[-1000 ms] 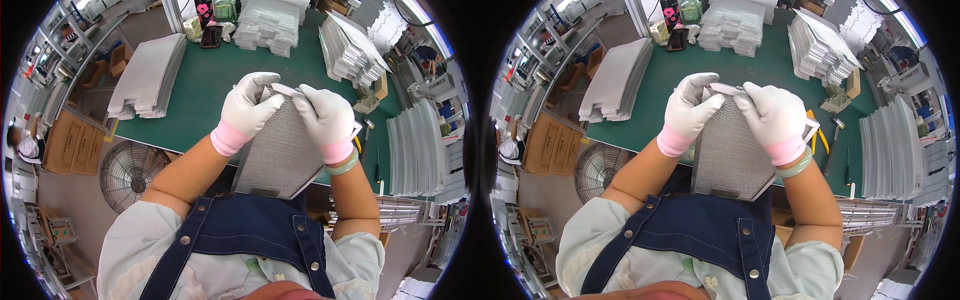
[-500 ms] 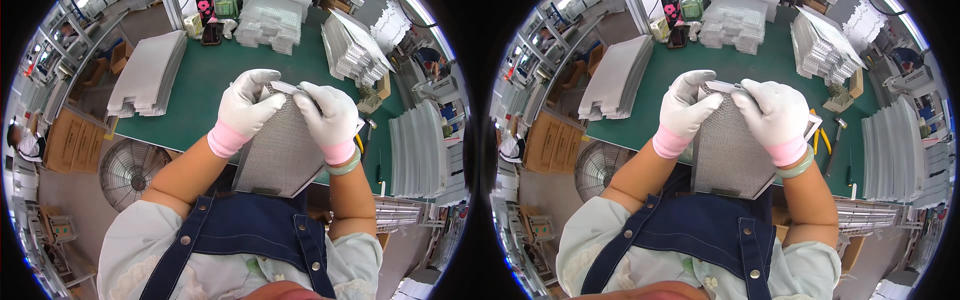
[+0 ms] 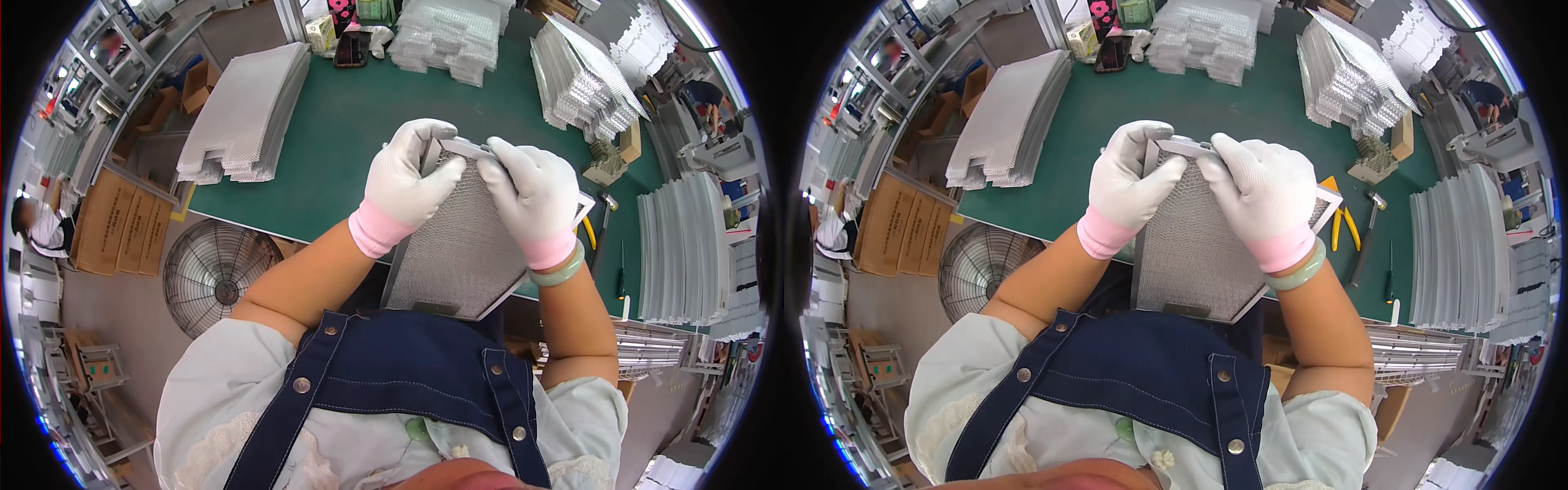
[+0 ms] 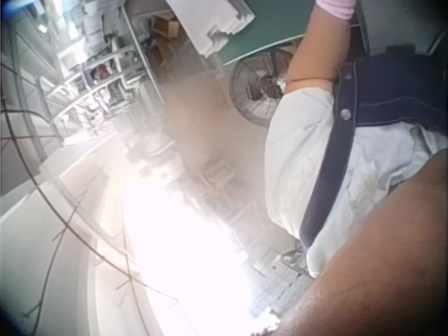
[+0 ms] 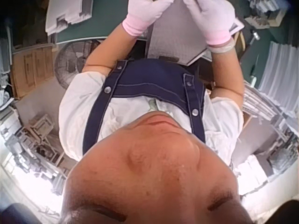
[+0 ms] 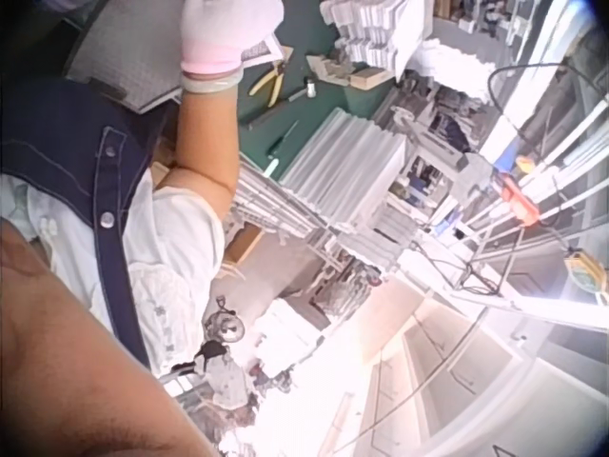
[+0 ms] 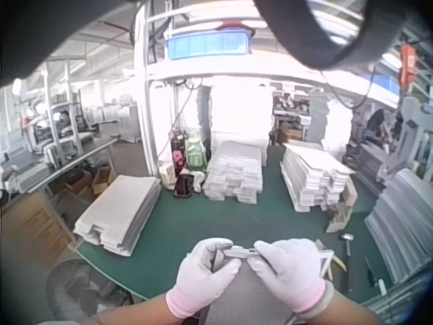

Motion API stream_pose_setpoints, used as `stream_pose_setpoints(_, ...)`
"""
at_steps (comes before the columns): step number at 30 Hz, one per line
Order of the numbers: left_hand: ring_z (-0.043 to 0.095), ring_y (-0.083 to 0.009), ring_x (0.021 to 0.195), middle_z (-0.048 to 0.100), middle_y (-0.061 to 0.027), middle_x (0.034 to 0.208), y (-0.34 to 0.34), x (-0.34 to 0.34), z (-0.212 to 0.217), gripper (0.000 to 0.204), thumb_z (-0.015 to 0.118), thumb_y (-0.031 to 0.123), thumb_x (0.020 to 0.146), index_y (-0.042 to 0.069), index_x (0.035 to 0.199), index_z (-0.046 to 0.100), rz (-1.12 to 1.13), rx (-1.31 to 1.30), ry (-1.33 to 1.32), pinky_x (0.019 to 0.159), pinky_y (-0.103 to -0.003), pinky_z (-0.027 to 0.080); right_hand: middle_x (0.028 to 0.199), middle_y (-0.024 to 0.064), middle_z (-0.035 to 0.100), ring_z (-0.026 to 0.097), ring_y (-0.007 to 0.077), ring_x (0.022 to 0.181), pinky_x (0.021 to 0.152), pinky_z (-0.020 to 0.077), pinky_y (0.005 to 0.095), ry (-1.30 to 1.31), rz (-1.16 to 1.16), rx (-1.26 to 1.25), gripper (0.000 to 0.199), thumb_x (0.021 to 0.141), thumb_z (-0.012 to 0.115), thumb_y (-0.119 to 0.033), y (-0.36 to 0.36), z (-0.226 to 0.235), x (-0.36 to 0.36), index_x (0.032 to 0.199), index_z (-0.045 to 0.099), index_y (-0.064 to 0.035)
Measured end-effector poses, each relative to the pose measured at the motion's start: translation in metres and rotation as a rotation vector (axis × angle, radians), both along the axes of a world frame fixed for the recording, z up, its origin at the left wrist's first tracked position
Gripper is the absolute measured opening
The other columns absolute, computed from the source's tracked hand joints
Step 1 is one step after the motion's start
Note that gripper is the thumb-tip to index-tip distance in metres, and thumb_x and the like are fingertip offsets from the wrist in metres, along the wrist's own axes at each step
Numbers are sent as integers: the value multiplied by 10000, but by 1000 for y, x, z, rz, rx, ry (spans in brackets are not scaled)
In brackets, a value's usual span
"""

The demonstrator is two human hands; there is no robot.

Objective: The person assembles rectangular metal frames by placing a mesh sheet onto a workbench, positioning a small plastic component, and fitting a metal frame around it. They use a hammer to secure the frame and a handheld stapler to fasten the mesh to the frame edges. The process is repeated for multiple units.

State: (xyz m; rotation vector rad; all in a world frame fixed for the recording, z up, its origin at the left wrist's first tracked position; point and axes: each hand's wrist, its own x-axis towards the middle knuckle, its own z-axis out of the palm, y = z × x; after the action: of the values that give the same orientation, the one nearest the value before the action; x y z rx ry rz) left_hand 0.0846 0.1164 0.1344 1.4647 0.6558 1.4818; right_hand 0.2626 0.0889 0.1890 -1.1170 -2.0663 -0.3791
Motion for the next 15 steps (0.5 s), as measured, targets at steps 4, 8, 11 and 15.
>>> stream_pose_setpoints(4,622,-231,1120,620,-185,1227,4,-8,2,487,672,81,867,-39,1296,477,95,223,292,948,-336,490,700,65,635,634,264,631,568,482,381,-22,-14,2,217,835,720,-232,2,-3,6,979,686,-74)
stream_pose_setpoints(8,561,-384,1227,542,-271,1323,-14,5,-27,624,624,204,909,-47,1417,362,169,186,77,1030,-408,443,712,72,644,638,269,644,580,488,379,-16,-34,18,203,843,718,-224,1,-2,8,979,692,-76)
stream_pose_setpoints(11,590,-418,1154,583,-274,1245,-33,-5,-24,633,522,320,987,-14,1473,292,123,241,469,973,-424,471,726,86,656,646,272,657,600,499,364,101,28,-17,173,845,724,-194,-7,6,13,963,707,-70)
stream_pose_setpoints(15,608,-422,1078,598,-273,1189,-40,-2,46,555,497,387,1009,-2,1396,416,-92,340,371,903,-417,492,845,80,708,651,164,717,679,513,277,396,151,-79,146,862,734,-99,-31,42,29,984,722,-19)
